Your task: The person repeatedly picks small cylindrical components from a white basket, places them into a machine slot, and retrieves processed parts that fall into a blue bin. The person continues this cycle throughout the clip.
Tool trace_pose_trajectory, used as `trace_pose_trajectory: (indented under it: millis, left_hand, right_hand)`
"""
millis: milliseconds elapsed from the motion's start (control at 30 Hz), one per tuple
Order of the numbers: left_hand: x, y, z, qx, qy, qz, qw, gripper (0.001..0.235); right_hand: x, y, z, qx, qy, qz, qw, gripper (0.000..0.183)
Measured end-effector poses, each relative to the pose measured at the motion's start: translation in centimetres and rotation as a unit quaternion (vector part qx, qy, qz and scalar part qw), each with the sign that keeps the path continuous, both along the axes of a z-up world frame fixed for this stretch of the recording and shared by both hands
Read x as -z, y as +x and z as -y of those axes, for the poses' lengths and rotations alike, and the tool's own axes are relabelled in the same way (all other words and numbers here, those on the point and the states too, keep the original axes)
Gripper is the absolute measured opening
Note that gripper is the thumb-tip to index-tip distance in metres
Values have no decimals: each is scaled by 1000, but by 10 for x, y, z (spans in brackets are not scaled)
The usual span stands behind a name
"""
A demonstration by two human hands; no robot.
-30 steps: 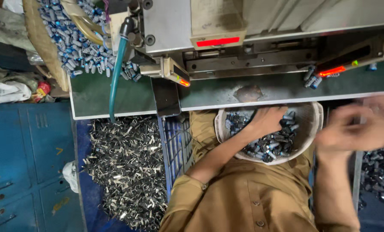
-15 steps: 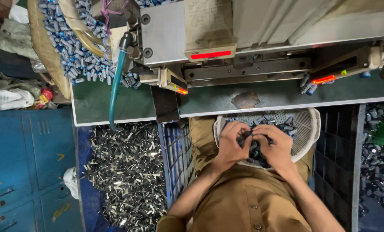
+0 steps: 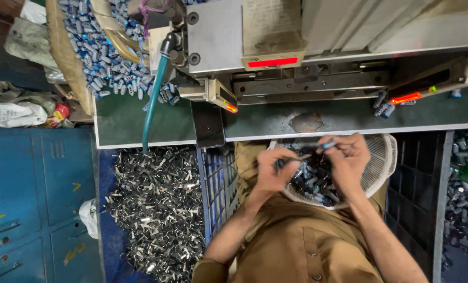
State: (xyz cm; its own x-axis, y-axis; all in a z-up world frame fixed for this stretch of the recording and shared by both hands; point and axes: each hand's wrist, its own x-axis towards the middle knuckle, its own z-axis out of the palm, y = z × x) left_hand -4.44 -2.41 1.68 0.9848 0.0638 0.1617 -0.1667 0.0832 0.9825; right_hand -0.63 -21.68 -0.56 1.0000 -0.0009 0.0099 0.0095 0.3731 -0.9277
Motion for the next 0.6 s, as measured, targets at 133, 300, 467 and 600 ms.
trace_pose_trajectory:
  millis: [133,300,467,600]
  left_hand:
    - [1,28,-26,-25,-303,0,953,31]
    - [13,70,-40,-97,193,-44,975,40]
    - [16,73,-38,-96,259,1,961,41]
    - [15,70,-39,-105,247,-10,963,39]
  right_hand:
    - [-40,25,-7,-7,-77,69,995,32]
    - [-85,93,-36,78,-336,316,884,30]
    - [-86,139,-57,112,-506,388,762,21]
    - [-122,134,-57,21,-519,380,765,15]
